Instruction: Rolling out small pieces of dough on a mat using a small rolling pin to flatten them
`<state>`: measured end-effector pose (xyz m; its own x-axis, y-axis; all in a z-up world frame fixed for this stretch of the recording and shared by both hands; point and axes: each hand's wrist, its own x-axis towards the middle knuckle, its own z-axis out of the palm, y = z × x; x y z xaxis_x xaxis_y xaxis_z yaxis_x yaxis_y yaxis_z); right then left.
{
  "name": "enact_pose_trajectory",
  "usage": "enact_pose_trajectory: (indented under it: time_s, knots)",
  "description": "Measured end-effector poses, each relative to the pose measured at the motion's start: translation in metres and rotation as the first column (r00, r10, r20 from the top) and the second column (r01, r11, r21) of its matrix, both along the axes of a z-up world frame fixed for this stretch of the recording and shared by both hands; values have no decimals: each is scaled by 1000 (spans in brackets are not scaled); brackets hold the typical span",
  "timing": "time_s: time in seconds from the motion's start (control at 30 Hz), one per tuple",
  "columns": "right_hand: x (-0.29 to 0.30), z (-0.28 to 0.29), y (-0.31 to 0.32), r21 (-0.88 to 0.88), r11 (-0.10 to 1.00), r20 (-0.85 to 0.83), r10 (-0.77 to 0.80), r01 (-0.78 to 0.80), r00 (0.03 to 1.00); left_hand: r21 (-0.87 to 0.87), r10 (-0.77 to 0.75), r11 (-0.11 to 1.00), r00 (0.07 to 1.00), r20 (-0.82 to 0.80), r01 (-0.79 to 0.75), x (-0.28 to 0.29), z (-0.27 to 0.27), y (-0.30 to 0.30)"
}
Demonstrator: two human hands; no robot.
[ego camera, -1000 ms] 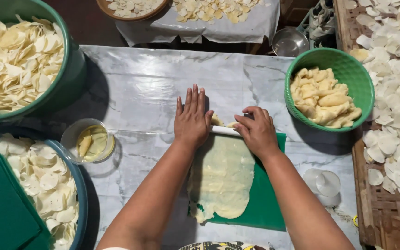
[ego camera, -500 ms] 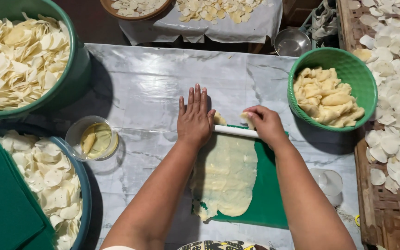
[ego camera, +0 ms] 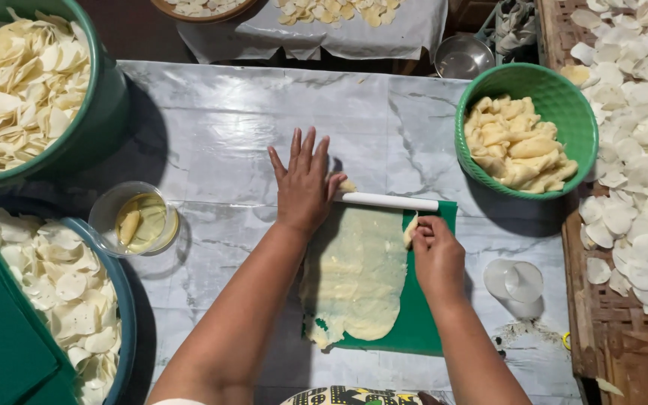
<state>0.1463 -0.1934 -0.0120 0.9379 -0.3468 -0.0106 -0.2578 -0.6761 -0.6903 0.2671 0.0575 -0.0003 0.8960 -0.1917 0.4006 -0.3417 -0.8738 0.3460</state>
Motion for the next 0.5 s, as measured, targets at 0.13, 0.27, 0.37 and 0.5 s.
enact_pose_trajectory:
  time_s: [0.13, 0.27, 0.37, 0.5]
  knots:
    - [4, -13, -4, -208, 977, 51, 60, -48, 997, 92, -248, 967, 957, 151, 236, -10, -50, -2]
    - [-4, -22, -11, -96, 994, 97, 69, -60, 993, 80, -325, 945, 940, 107, 318, -18, -52, -9]
    - [-16, -4, -12, 57, 998, 100, 12, -18, 995, 123, -338, 938, 935, 112, 324, -18, -52, -13]
    - [-30, -13, -39, 62, 998, 230, -11, -3, 973, 141, -330, 938, 940, 86, 316, -18, -44, -18]
